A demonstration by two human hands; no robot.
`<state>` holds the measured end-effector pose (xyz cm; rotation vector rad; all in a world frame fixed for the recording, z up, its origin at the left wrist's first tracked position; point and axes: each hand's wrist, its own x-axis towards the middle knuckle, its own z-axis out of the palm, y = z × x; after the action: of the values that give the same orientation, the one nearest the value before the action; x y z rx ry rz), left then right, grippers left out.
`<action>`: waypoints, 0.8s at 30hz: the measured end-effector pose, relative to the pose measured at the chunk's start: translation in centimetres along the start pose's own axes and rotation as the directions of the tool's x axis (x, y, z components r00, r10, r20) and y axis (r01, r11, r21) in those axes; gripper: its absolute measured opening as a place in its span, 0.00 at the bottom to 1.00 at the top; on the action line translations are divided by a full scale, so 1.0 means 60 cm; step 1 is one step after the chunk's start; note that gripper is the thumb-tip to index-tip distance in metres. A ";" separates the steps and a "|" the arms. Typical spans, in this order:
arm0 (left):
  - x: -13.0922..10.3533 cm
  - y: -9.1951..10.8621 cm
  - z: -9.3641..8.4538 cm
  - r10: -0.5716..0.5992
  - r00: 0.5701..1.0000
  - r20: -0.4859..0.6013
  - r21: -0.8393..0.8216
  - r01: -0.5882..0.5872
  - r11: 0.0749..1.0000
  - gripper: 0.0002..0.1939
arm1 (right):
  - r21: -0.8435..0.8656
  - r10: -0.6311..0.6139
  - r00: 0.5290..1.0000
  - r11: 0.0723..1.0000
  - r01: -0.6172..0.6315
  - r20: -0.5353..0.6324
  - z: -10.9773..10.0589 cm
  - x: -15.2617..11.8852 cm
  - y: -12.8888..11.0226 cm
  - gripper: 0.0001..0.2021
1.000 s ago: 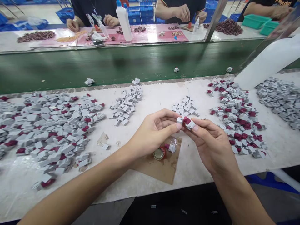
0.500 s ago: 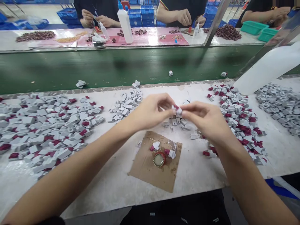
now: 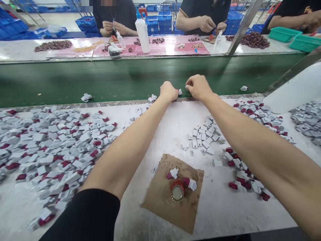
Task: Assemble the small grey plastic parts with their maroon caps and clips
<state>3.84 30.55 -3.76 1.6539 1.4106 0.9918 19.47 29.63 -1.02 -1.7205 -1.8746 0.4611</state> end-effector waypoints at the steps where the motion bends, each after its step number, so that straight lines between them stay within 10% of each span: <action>1: -0.007 0.005 -0.007 -0.028 0.999 -0.015 0.049 0.029 0.998 0.10 | 0.007 0.005 1.000 1.000 -0.005 -0.015 -0.011 -0.018 0.001 0.11; 5: -0.078 0.028 -0.075 -0.016 1.000 -0.008 0.219 0.017 0.976 0.20 | 0.159 0.006 1.000 0.987 -0.007 0.006 -0.076 -0.162 0.002 0.11; 8: -0.158 0.033 -0.141 0.139 0.972 0.190 0.479 -0.215 0.851 0.15 | 0.199 -0.089 0.995 0.977 0.079 0.043 -0.116 -0.329 -0.003 0.10; 13: -0.247 0.013 -0.179 0.150 0.958 0.246 0.725 -0.285 0.628 0.12 | 0.229 -0.158 0.987 0.962 0.150 0.019 -0.115 -0.554 -0.018 0.08; 24: -0.280 0.017 -0.129 0.209 0.971 0.113 0.697 -0.227 0.681 0.05 | 0.291 -0.027 0.999 0.956 0.035 -0.029 -0.089 -0.648 0.000 0.09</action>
<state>-4.35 14.14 -1.07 2.4341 1.7331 0.5487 23.89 -9.30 -3.14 -1.4920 -1.7153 0.6654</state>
